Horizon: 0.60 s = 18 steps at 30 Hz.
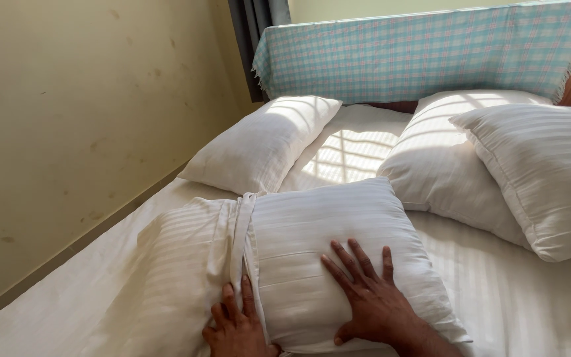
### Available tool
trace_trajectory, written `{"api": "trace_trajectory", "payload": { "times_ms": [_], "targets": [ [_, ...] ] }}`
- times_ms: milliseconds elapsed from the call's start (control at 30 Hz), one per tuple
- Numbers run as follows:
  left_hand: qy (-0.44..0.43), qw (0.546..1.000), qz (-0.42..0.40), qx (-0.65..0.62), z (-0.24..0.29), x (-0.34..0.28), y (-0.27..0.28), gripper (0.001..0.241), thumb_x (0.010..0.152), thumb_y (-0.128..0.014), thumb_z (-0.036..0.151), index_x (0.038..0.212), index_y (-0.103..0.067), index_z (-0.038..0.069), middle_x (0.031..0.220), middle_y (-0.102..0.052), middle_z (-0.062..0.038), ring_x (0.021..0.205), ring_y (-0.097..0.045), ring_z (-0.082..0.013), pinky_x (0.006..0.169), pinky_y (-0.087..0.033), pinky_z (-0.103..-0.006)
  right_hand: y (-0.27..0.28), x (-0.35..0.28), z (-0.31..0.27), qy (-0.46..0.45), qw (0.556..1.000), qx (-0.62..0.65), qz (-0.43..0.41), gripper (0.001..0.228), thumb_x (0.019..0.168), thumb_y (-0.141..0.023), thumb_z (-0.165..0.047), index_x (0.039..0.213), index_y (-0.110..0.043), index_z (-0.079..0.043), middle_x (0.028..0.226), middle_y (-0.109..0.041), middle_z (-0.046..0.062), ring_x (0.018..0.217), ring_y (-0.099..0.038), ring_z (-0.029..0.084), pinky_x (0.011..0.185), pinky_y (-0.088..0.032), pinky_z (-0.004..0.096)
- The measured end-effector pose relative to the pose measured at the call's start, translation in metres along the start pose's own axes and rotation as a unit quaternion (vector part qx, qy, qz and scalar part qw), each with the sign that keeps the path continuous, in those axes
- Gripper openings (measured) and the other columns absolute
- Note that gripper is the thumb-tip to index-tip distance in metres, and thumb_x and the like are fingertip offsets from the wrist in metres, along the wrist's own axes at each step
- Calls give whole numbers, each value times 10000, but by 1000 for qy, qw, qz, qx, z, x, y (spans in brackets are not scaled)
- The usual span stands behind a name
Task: The person inserts a white pillow into a white pillowcase on a bed. They align the pillow with the case, push it inside, and smooth the fabric to fit the pillow.
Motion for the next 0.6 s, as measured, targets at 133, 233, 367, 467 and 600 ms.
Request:
{"api": "trace_trajectory", "payload": {
  "times_ms": [133, 233, 367, 467, 600],
  "targets": [
    [-22, 998, 57, 24, 2, 1, -10, 1513, 522, -979, 586, 1639, -63, 134, 1593, -185, -185, 1295, -379, -380, 932, -461, -596, 6, -6, 7, -7, 999, -31, -38, 1497, 589, -884, -716, 1666, 67, -297, 1753, 184, 22, 1590, 234, 299, 1165, 180, 749],
    [7, 993, 114, 5, 5, -3, -15, 1485, 451, -986, 525, 1632, -153, 185, 1547, -265, -168, 1199, -446, -360, 831, -473, -562, -24, 15, 16, 72, 987, -19, 142, 1434, 618, -831, -817, 1635, -6, -234, 1714, 101, 77, 1560, 180, 343, 1115, 172, 773],
    [58, 984, 167, 0, 14, -7, -36, 1418, 394, -962, 492, 1608, -268, 257, 1440, -368, -138, 1064, -516, -326, 715, -471, -517, -31, 22, 8, 133, 926, 29, 352, 1303, 660, -692, -907, 1575, -130, -170, 1698, -33, 122, 1558, 93, 368, 1125, 143, 761],
    [99, 979, 174, 46, 19, 4, -65, 1324, 432, -894, 581, 1583, -319, 271, 1295, -429, -121, 952, -535, -301, 658, -453, -516, -37, 28, 6, 141, 940, 35, 310, 1354, 617, -757, -886, 1600, -142, -186, 1682, -23, 126, 1539, 104, 382, 1099, 154, 774],
    [113, 941, 308, 77, 2, 24, -112, 932, 699, -794, 446, 1534, -409, 291, 1171, -472, -115, 758, -529, -291, 565, -428, -519, -5, 10, -3, 0, 997, 10, 72, 1272, 703, -739, -809, 1624, -29, -294, 1727, 68, -7, 1580, 148, 259, 1186, 157, 710]
  ]
}}
Point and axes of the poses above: each hand's wrist, its own x-axis towards the middle knuckle, its own y-axis out of the back of the hand, z = x × y, the point moved 3 cm from there along x, towards the middle knuckle
